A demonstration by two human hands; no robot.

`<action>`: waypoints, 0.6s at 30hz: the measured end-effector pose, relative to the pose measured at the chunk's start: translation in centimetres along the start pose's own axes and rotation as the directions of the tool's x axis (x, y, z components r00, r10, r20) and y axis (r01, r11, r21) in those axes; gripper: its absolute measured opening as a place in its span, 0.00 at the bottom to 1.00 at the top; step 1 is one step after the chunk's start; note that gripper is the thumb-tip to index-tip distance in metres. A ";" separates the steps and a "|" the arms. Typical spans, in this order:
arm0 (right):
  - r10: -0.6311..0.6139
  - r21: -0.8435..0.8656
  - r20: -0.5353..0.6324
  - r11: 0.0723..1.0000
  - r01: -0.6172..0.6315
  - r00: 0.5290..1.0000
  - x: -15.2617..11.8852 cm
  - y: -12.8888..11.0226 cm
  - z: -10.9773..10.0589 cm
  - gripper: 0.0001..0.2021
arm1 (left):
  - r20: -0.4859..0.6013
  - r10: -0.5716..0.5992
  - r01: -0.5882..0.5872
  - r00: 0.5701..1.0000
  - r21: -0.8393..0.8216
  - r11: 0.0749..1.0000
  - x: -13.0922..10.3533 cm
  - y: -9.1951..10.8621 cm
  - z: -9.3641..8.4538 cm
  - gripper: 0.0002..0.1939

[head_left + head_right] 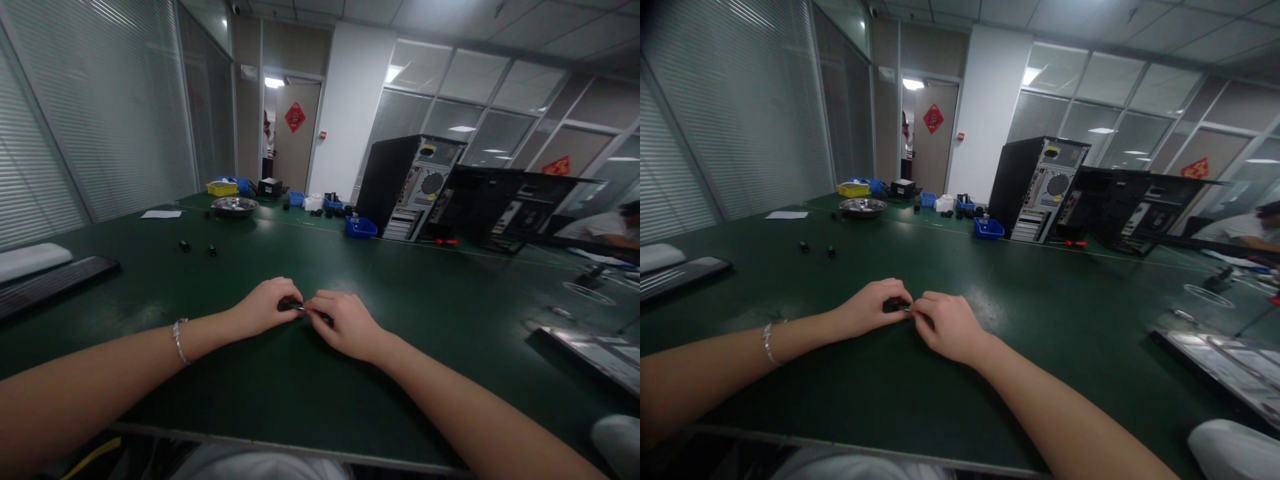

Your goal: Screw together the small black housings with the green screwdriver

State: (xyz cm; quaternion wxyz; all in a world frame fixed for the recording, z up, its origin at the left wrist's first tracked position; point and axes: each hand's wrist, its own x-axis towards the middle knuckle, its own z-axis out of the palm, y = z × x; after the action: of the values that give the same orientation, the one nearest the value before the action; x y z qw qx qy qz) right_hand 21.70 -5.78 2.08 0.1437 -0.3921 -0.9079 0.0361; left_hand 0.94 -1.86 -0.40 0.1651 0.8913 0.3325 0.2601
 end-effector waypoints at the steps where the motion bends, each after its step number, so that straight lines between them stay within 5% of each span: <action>1: -0.003 0.004 -0.008 1.000 0.003 1.000 0.0 -0.1 -0.1 0.10 | 0.000 0.003 -0.003 1.000 0.008 1.000 0.0 0.0 0.0 0.05; 8: 0.069 -0.006 -0.030 0.998 -0.069 0.997 -0.1 0.9 -0.3 0.11 | 0.016 0.064 -0.064 0.998 0.001 0.998 -0.2 -0.5 -0.8 0.22; 13: 0.112 -0.036 0.000 0.993 -0.112 0.994 -0.1 1.7 0.0 0.09 | 0.010 0.079 -0.079 0.997 0.006 0.997 -0.3 -0.7 -1.4 0.11; 18: 0.139 -0.074 0.024 0.988 -0.137 0.990 -0.2 1.9 -0.1 0.10 | 0.066 0.089 -0.090 0.994 0.013 0.996 -0.2 -0.7 -1.4 0.13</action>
State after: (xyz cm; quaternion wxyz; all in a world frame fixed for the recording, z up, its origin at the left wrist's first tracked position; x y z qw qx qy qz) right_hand 23.16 -4.61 1.77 0.1136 -0.4585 -0.8812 0.0188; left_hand -0.39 -1.32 0.30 0.1571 0.9147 0.2886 0.2354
